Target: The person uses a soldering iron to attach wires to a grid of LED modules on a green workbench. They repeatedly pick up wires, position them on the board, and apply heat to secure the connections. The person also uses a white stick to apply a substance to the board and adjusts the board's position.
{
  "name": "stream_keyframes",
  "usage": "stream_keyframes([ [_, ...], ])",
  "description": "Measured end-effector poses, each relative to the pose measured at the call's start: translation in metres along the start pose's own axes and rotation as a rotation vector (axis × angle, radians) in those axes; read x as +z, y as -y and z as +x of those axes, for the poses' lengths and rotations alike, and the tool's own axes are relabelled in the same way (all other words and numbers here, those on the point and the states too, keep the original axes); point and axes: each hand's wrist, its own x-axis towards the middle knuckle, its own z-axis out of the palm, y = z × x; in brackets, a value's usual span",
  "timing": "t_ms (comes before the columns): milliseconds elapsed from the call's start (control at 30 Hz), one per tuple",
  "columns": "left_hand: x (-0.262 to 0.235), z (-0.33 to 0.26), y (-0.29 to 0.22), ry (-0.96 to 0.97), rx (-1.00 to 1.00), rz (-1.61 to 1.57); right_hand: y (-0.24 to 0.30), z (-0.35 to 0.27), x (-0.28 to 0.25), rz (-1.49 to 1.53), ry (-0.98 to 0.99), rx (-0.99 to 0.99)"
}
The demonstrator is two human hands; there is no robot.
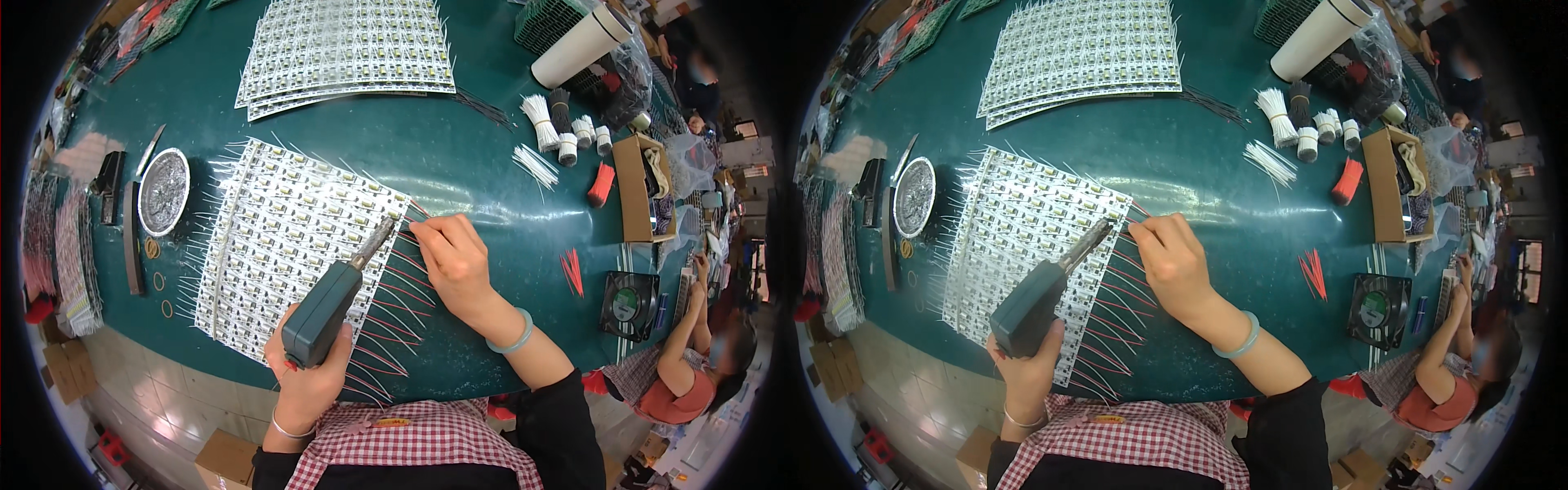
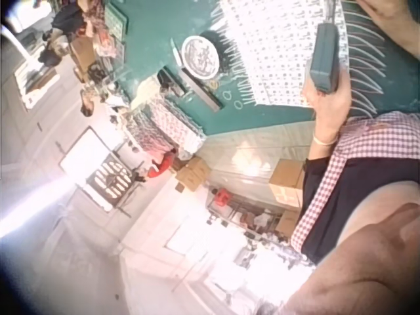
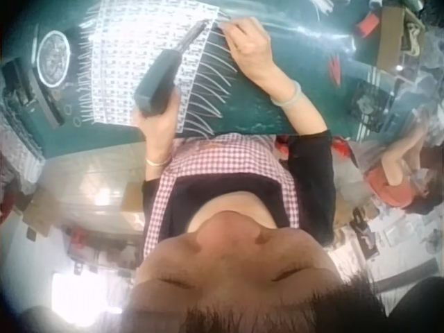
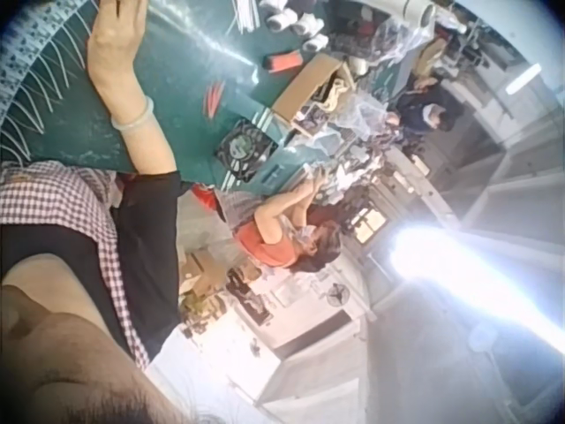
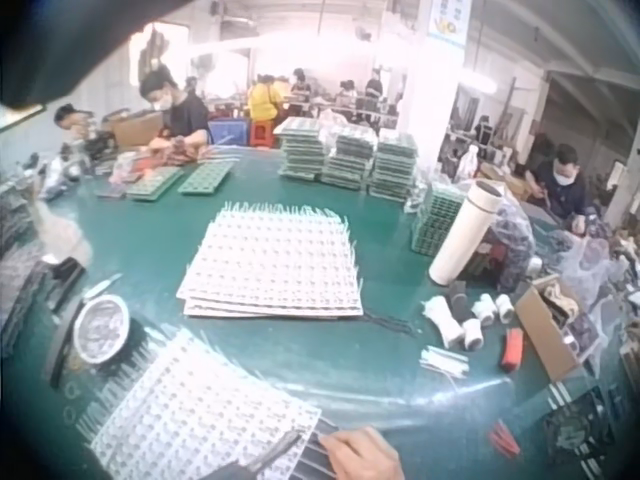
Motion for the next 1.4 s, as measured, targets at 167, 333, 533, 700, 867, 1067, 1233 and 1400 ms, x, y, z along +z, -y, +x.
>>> stream_keyframes([
  [167,0.004,0.001,-0.001,0.005,0.019,0.016,0.0,0.0,0.0,-0.007,0.008,0.002],
  [333,0.003,0.005,0.007,0.045,0.06,0.081,0.0,0.0,0.0,-0.035,0.02,0.002],
  [533,0.006,0.003,0.005,0.035,0.057,0.099,0.0,0.0,-0.002,-0.039,0.033,-0.013],
  [700,0.007,0.002,-0.001,-0.004,0.091,0.117,0.001,0.001,-0.002,-0.026,0.029,-0.007],
  [867,0.006,0.003,0.006,0.022,0.08,0.108,0.001,0.0,-0.002,-0.03,0.034,-0.006],
  [1067,0.001,-0.005,0.019,-0.054,0.11,0.132,0.001,0.0,-0.001,-0.031,0.046,-0.028],
  [1233,-0.038,-0.005,0.031,-0.391,0.24,0.355,0.0,0.0,-0.003,-0.033,0.051,-0.018],
  [1400,-0.112,0.029,-0.012,-0.638,0.534,0.247,0.0,0.0,-0.001,-0.006,0.043,-0.028],
])
